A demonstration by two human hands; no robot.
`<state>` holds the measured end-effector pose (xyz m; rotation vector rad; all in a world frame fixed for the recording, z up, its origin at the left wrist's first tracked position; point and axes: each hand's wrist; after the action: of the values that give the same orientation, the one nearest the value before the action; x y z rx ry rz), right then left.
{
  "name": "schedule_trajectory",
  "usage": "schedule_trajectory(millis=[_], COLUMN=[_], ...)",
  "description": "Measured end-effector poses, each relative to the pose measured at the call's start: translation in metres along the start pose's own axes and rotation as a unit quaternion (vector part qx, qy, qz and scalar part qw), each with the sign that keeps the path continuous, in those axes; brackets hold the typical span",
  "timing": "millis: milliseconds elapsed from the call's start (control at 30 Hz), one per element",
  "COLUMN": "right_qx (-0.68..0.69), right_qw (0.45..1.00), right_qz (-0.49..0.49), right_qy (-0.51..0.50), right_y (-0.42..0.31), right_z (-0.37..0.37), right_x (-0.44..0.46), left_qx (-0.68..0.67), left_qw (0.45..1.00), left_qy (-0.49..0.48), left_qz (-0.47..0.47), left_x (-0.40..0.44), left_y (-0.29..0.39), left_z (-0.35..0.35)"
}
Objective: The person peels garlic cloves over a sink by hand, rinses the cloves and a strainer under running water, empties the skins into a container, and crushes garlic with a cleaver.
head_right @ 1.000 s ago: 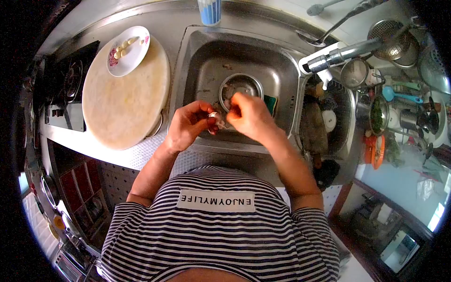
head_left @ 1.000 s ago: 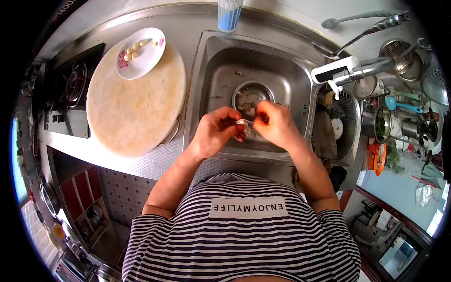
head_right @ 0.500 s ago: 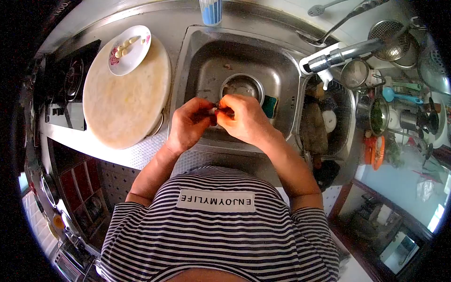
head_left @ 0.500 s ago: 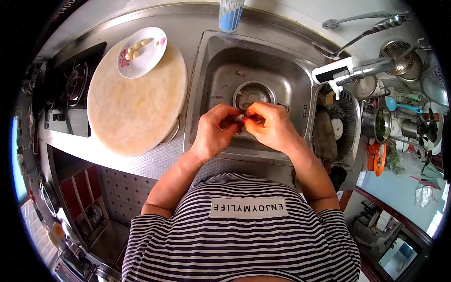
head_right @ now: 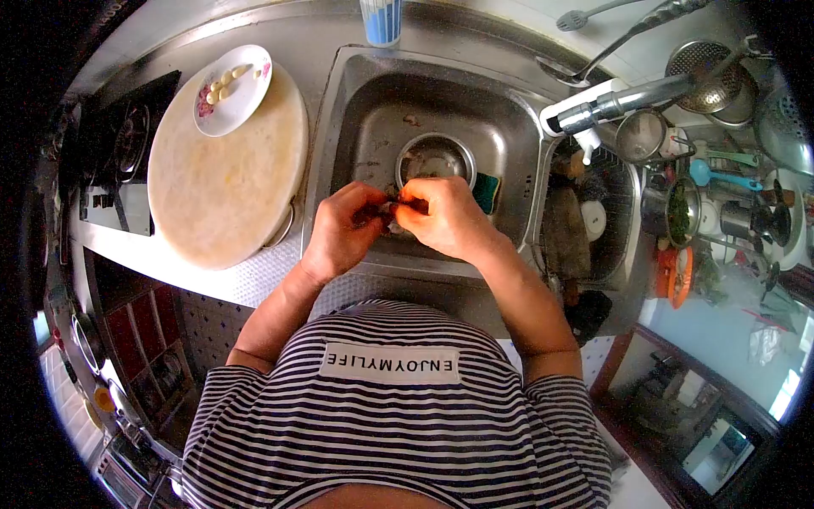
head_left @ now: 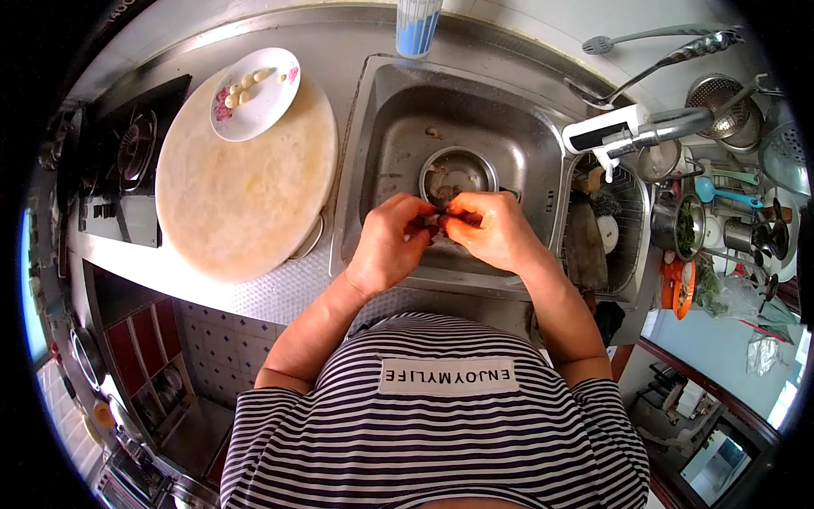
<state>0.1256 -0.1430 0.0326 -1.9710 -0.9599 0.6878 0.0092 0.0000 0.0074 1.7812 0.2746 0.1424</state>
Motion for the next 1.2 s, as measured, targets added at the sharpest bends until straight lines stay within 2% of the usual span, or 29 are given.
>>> schedule_trajectory(millis=[33,167,233,367,433,667,733,767,833,867,900,967,1033,1100,1167,1200], right_qx=[-0.002,0.034,0.107,0.117,0.049,0.006,-0.014,-0.014,0.142,0.101,0.1,0.321,0.32,0.218,0.067,0.033], right_qw=[1.0,0.999,0.988,0.982,0.993,0.998,1.0,1.0,0.986,0.993,0.993,0.929,0.928,0.951,0.987,0.996], right_qz=[0.001,0.03,0.077,0.103,0.056,0.026,-0.006,-0.006,0.085,0.057,0.056,0.175,0.179,0.218,0.147,0.046], right_qy=[-0.01,-0.026,-0.085,-0.109,-0.091,-0.064,-0.027,-0.027,0.011,0.026,0.026,0.048,0.071,0.016,0.017,0.069], right_y=[0.0,0.006,0.011,0.005,0.005,0.009,0.012,0.017,0.027,0.031,0.033,0.038,0.037,0.036,0.031,0.026], right_z=[-0.001,-0.005,-0.005,-0.008,-0.004,0.005,0.005,0.007,0.007,0.004,0.001,-0.004,-0.006,-0.001,0.008,0.01], right_x=[0.0,0.004,0.005,0.005,0.006,0.002,0.002,0.001,-0.001,-0.001,-0.001,-0.003,-0.005,-0.008,-0.008,-0.007], left_qx=[0.064,0.06,0.06,0.054,0.068,0.084,0.103,0.103,-0.139,-0.245,-0.244,-0.395,-0.391,-0.411,-0.395,-0.383], left_qw=[0.997,0.994,0.991,0.99,0.988,0.988,0.992,0.992,0.987,0.965,0.965,0.916,0.918,0.909,0.915,0.92], left_qy=[0.0,0.006,-0.005,-0.015,-0.017,-0.02,-0.038,-0.037,-0.029,-0.034,-0.034,0.033,0.043,0.03,0.024,0.027], left_qz=[0.03,0.087,0.118,0.131,0.138,0.131,0.069,0.069,-0.077,-0.086,-0.085,-0.058,-0.053,-0.065,-0.074,-0.077], left_x=[0.001,0.0,0.0,-0.001,-0.001,-0.004,-0.002,-0.002,-0.001,0.0,0.002,0.004,0.008,0.007,0.007,0.007], left_y=[0.002,-0.002,-0.003,-0.006,-0.008,-0.008,0.001,0.001,-0.001,-0.003,-0.006,-0.013,-0.019,-0.022,-0.022,-0.02], left_z=[-0.001,0.002,0.001,0.002,0.003,0.005,0.002,0.003,0.005,0.003,0.002,-0.001,-0.006,-0.005,0.0,0.001])
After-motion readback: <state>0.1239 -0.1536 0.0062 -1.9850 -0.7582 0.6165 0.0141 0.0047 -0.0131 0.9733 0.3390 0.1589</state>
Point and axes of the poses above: each hand's wrist, its own x-axis towards the middle knuckle, its own z-axis out of the palm, y = z × x, and after that the axes turned 1 degree about z, right-handed
